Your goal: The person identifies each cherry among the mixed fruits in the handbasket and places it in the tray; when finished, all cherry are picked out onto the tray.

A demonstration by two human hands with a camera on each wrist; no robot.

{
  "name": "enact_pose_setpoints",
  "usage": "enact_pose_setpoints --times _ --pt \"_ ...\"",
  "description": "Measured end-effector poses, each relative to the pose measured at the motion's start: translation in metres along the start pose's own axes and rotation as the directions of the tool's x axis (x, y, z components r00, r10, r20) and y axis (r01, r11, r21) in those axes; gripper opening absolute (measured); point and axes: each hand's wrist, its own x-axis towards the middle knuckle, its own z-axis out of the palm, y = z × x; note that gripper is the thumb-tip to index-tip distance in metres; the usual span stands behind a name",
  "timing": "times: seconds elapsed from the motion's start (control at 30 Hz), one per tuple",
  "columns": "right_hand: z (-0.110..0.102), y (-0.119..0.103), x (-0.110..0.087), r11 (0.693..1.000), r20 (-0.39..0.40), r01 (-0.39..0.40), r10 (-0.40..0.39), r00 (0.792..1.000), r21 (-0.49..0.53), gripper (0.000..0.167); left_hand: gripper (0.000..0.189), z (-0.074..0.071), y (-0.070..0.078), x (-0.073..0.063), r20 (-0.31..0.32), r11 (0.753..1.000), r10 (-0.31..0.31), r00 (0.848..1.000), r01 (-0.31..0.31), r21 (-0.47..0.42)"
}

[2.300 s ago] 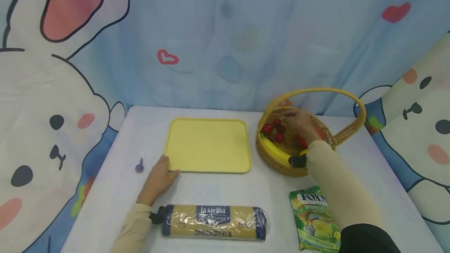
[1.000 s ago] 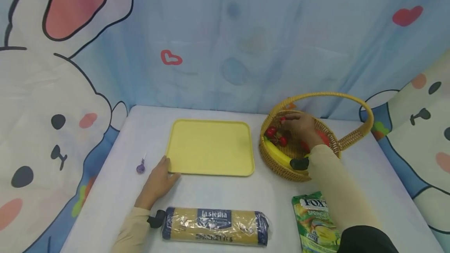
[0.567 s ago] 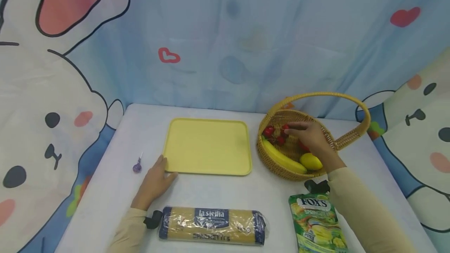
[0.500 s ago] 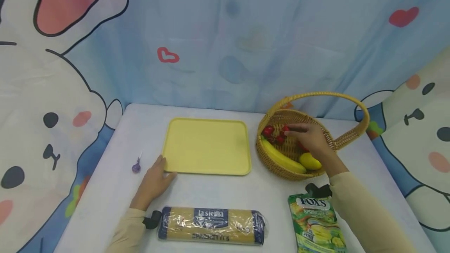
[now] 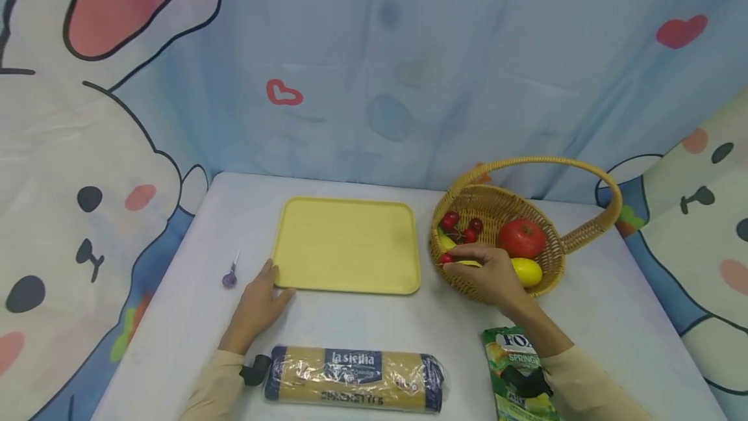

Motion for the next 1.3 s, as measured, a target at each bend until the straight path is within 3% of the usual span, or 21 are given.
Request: enact_pose_setpoints --times 0.13,0.33,0.53,0.8,1.17,1.3 --pt "0.029 -0.010 0.009 0.989 0.054 0.076 -0.083 0.995 0.126 0.031 0.067 -0.001 -0.001 0.000 -0.003 1.000 -0.007 1.000 0.006 -0.022" --pt "0.075 -0.026 0.033 0.959 0.125 0.081 -0.119 0.985 0.272 0.029 0.065 -0.002 0.001 0.001 -0.004 0.999 -0.008 1.000 0.007 -0.042" --pt "0.121 -0.038 0.059 0.971 0.140 0.064 -0.098 0.985 0.229 0.027 0.060 -0.004 0.004 0.005 -0.020 0.999 0.013 1.000 -0.014 -0.038" --pt "0.174 -0.048 0.089 0.985 0.127 0.036 -0.057 0.990 0.166 0.024 0.061 -0.005 0.001 0.004 -0.004 0.999 -0.005 1.000 0.005 -0.035" --pt "0.221 -0.079 0.124 0.991 0.132 0.111 -0.121 0.984 0.080 0.024 0.061 -0.006 -0.003 0.008 -0.007 0.999 0.021 1.000 -0.021 -0.044" --pt "0.234 -0.087 0.132 0.993 0.127 0.103 -0.110 0.986 0.066 0.024 0.060 -0.003 -0.002 0.009 -0.004 0.998 0.016 1.000 -0.016 -0.067"
